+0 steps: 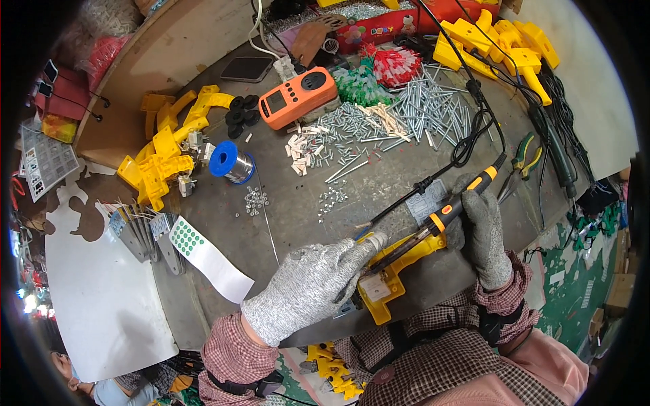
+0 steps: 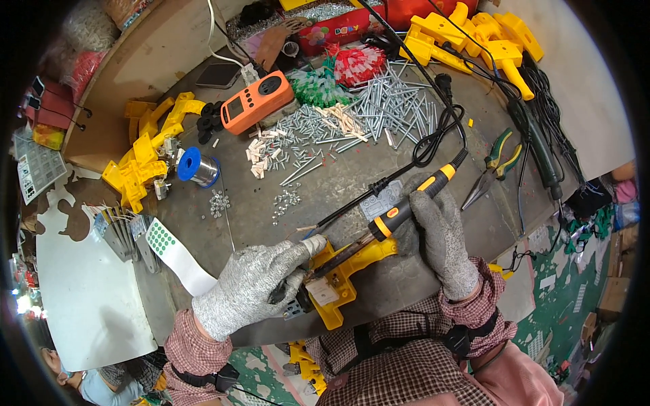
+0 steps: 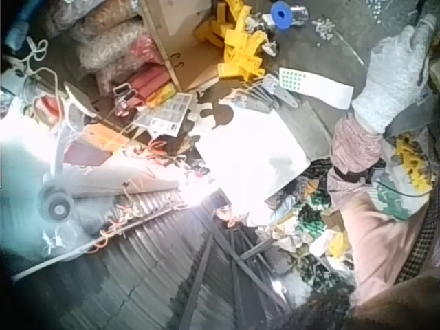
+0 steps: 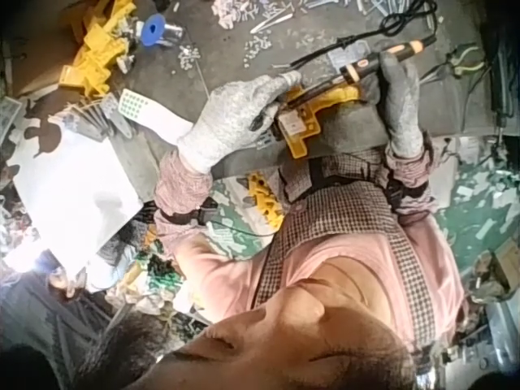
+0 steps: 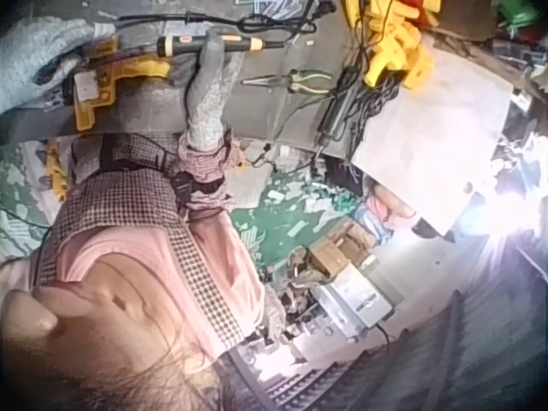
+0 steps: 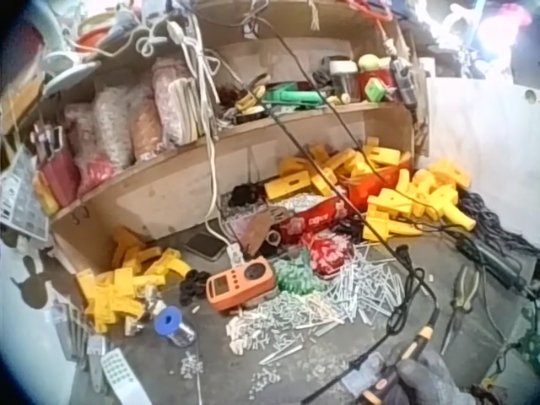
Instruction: Assembling a yellow plastic tool housing with internal components, wiring, and screws using an electric screwdriver and soldering iron.
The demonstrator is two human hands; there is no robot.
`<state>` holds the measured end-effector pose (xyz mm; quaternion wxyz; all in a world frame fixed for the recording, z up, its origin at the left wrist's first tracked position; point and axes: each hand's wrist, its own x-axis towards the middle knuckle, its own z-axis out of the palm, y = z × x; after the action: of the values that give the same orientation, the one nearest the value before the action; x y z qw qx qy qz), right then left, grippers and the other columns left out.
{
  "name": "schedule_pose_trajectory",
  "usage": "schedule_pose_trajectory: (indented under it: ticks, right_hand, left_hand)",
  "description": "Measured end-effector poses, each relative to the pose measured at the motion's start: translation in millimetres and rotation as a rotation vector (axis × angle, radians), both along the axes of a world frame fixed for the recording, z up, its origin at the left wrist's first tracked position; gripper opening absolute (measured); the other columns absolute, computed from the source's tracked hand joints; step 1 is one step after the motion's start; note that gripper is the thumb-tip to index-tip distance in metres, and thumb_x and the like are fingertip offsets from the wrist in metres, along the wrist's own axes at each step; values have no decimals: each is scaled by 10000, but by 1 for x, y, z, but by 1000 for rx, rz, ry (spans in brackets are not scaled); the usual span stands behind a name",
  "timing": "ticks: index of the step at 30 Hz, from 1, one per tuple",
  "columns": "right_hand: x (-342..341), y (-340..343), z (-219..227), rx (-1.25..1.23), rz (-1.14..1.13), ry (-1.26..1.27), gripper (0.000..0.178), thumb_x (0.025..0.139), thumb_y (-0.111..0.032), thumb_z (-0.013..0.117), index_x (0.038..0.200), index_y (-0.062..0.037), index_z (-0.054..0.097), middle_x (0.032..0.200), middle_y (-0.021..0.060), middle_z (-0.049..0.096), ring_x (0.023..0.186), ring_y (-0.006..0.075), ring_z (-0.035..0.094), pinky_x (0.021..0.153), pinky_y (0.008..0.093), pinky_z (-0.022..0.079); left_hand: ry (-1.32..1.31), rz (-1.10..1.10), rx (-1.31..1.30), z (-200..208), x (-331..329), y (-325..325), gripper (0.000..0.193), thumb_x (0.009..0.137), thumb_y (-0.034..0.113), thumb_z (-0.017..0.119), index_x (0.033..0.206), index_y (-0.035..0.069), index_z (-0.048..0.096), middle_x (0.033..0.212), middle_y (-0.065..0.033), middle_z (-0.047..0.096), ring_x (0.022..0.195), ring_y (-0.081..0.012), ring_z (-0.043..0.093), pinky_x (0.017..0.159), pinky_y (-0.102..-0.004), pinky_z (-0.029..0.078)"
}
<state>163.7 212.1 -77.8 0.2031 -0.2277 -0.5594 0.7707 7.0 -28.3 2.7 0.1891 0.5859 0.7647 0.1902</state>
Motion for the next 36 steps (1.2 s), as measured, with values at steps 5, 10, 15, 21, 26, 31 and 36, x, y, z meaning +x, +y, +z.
schedule_pose_trajectory:
  ticks: [5, 10, 15, 21, 26, 31, 36]
  right_hand:
    - [3, 2, -3, -24, 0, 23, 311, 1009, -278, 572, 1201, -36, 541, 1007, 18, 574, 910, 95, 551, 836, 256, 475]
    - [-8, -6, -3, 48, -191, 52, 353, 985, -385, 597, 1094, -56, 533, 836, 26, 596, 698, 85, 579, 615, 216, 475]
    - [-1, 1, -4, -8, -149, 134, 330, 989, -365, 592, 1066, -52, 520, 698, 28, 576, 462, 80, 490, 415, 217, 379]
    - [-4, -7, 2, -16, -151, 113, 338, 988, -361, 590, 1073, -44, 513, 662, 31, 569, 397, 85, 450, 378, 221, 354]
    - [-2, -4, 2, -21, -186, 118, 324, 990, -349, 581, 1074, -43, 514, 674, 43, 583, 387, 87, 443, 370, 223, 346]
    - [1, -3, 6, -114, -147, 138, 319, 970, -293, 554, 1126, -19, 508, 643, 71, 585, 388, 124, 489, 364, 238, 379]
    - [3, 0, 6, -103, -93, 173, 335, 975, -309, 558, 1125, -13, 508, 644, 62, 584, 414, 113, 512, 371, 226, 384]
  left_hand:
    - [65, -24, -96, 8, 4, 2, 558, 866, 70, 634, 1409, 103, 512, 1002, -171, 675, 790, -367, 673, 676, -439, 557]
    - [68, -10, -148, 11, 6, 5, 587, 862, 88, 637, 1430, 110, 491, 1022, -164, 676, 788, -364, 675, 680, -440, 561]
    - [88, -14, -123, 11, 7, 5, 579, 856, 80, 640, 1418, 95, 500, 1006, -170, 672, 791, -366, 675, 677, -448, 552]
    - [65, -17, -69, 11, 7, 5, 588, 827, 46, 655, 1397, 68, 513, 952, -171, 670, 776, -370, 670, 660, -450, 541]
    - [36, -8, -40, 9, 8, 5, 594, 808, 28, 656, 1386, 59, 523, 934, -172, 670, 764, -367, 669, 651, -447, 541]
    - [37, 8, -28, 7, 8, 5, 583, 808, 27, 656, 1377, 62, 534, 912, -168, 670, 758, -366, 668, 654, -445, 542]
    - [48, 1, -20, 7, 8, 6, 579, 813, 30, 653, 1379, 66, 534, 901, -161, 667, 753, -365, 665, 653, -444, 540]
